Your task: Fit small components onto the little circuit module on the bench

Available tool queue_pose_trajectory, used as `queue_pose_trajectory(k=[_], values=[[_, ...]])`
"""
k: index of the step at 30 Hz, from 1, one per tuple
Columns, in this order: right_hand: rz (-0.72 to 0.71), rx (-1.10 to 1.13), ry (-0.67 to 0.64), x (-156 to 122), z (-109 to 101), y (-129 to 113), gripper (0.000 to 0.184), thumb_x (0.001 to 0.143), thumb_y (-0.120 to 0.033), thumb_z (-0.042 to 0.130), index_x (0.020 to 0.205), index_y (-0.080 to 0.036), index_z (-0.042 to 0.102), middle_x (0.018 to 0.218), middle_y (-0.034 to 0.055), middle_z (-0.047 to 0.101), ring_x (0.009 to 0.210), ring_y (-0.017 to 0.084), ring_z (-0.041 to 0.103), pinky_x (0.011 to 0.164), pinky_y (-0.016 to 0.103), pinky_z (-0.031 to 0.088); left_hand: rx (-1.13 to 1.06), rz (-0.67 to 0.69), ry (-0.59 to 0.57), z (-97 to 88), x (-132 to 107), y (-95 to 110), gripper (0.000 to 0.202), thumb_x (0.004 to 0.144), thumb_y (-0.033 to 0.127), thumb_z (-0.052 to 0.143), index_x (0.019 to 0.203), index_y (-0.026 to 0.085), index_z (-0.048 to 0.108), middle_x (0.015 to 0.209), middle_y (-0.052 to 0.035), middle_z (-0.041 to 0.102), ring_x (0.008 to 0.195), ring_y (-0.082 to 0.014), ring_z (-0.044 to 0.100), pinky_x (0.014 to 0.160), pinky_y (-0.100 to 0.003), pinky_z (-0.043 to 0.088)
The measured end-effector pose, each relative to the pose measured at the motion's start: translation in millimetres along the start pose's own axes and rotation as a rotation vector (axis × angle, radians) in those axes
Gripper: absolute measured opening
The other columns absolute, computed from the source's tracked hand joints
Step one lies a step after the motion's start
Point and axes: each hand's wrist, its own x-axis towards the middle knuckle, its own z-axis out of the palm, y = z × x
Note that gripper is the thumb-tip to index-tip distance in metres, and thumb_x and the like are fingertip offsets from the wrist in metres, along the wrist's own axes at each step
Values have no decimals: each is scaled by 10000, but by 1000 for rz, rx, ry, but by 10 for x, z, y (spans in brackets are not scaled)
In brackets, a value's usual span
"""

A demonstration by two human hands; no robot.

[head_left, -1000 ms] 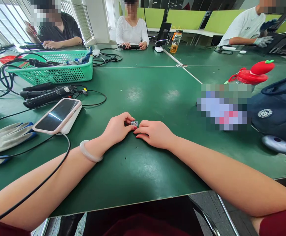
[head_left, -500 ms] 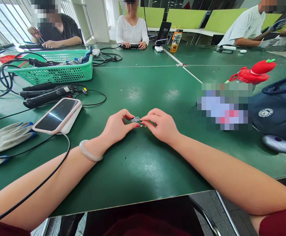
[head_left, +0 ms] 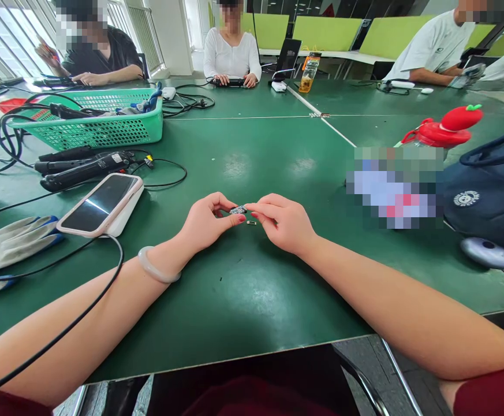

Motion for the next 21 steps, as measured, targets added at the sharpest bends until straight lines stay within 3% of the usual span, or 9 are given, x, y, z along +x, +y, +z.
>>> queue_pose_trajectory(k=[3,7,11,17,21], values=[[119,-5,-119,5,20,55,175,865,-261,579,987,-216,697,926,33,649,729,130,576,658,264,445,63,-42,55,-5,15,-21,330,635,439,743,783,182,598,866,-39,704,703,-142,575,681,-304,453],[226,-37,-267,28,48,99,70,799,-262,662,778,-200,687,805,13,618,705,129,554,628,260,409,131,-51,52,-8,24,-45,321,632,435,742,791,191,608,864,-37,706,729,-157,594,699,-317,463],[260,-32,-281,46,54,85,142,809,-234,637,677,-185,658,708,6,585,636,118,522,582,252,378,152,-47,41,-5,19,-41,328,638,450,735,797,193,608,885,-40,708,737,-161,597,704,-320,467],[351,-33,-277,73,60,135,137,802,-250,633,686,-191,678,704,7,601,637,121,523,575,251,371,176,-60,-21,-3,11,-13,313,650,438,727,829,197,636,843,-33,696,726,-162,598,691,-313,470],[321,9,-285,69,26,158,110,798,-243,634,711,-202,689,726,4,609,647,121,524,590,251,380,202,-73,-43,-3,13,-28,310,658,434,718,857,205,656,815,-34,689,729,-172,604,696,-323,473]])
